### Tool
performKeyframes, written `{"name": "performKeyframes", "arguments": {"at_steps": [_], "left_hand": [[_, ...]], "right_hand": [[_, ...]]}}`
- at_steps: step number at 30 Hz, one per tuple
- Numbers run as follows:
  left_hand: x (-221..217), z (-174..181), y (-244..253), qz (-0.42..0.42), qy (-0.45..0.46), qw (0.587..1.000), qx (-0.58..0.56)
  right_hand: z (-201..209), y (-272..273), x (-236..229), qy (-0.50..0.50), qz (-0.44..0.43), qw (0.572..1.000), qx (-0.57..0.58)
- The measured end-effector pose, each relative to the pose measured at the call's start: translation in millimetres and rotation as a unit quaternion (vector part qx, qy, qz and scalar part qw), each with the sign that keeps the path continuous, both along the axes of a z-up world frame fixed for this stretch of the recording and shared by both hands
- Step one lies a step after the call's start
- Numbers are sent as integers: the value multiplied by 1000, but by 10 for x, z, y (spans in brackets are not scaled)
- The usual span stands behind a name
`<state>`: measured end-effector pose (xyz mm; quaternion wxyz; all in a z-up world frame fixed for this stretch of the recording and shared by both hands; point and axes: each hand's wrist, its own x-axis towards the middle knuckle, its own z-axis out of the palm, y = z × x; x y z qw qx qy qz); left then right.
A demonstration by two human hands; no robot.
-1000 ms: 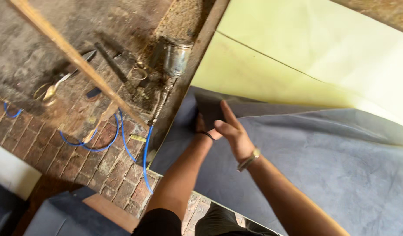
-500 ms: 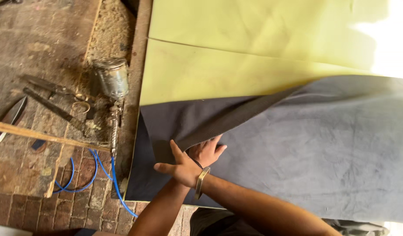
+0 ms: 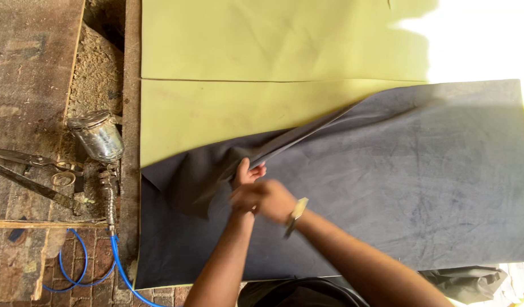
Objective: The person smooths a dark fabric over a yellow foam sheet, cuts the foam with a knife, sprays adhesive on the foam, and adheres the fabric to the foam. The person repeats the process with another piece of foam and fabric.
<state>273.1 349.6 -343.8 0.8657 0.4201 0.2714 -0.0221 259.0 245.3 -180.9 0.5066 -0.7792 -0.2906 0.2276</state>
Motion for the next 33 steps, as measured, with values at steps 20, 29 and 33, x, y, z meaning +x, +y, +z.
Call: {"name": "performKeyframes", "arguments": {"at_steps": [20, 29, 33], "left_hand": [[-899, 335, 418, -97, 59, 982, 149], [-862, 307, 508, 11, 56, 996, 74], [-907, 376, 585, -29, 28, 995, 97]], "right_hand": [[-614, -2663, 1239, 347, -628, 696, 12], [-845, -2897, 117, 368, -582, 664, 292], [-999, -2858, -490, 423, -554, 692, 190]]}}
